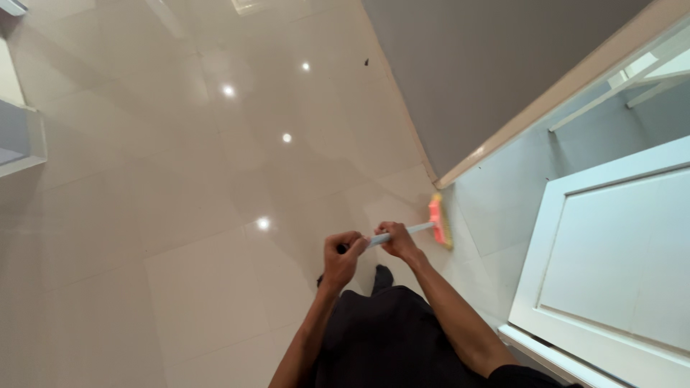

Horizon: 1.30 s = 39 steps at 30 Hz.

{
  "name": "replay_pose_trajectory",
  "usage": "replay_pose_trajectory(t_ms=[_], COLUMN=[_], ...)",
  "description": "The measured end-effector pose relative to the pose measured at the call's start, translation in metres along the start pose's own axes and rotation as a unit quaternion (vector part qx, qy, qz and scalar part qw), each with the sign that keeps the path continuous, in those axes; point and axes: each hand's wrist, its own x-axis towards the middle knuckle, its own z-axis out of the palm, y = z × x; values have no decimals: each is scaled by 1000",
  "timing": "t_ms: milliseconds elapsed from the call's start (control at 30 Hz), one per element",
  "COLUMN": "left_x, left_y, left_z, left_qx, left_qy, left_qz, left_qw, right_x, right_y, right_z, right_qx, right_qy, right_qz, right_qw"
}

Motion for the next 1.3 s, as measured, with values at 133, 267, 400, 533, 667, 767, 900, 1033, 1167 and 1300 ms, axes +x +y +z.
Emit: replay_pose_trajectory(t_ms=[133, 267, 400, 533, 667, 767, 900, 1033, 1167, 1300], left_x=[-1, -1, -1, -12, -18, -20, -19, -23, -25, -17], left_y=[46, 86, 104, 116, 97, 65, 14, -8, 16, 56], left_z=[-6, 13, 34, 35, 36, 37, 40, 41, 36, 25], left_qx=[75, 131, 104, 55, -24, -29, -73, -47, 53, 74], left_qy=[11, -35, -45, -64, -96, -83, -52, -14, 14, 8], left_qz=[21, 111, 161, 164, 148, 78, 38, -2, 9, 58], left_qw=[997, 985, 980, 983, 984, 993, 995, 999, 998, 996], right_x=[11, 15, 16, -3, -24, -37, -38, -35, -21, 1], right_y=[-53, -116, -134, -140, -122, -84, -22, 10, -23, -82], right_z=[1, -5, -24, -51, -80, -88, -68, -45, -31, -24], right_qx=[74, 118, 62, 38, -2, -50, -98, -105, -84, 17], right_qy=[4, -13, -81, -30, -35, -50, -13, -9, -25, -34], right_qz=[-112, 15, 39, -48, -2, 50, 50, 25, -4, -29], right_qw=[991, 993, 994, 998, 999, 996, 994, 994, 996, 999])
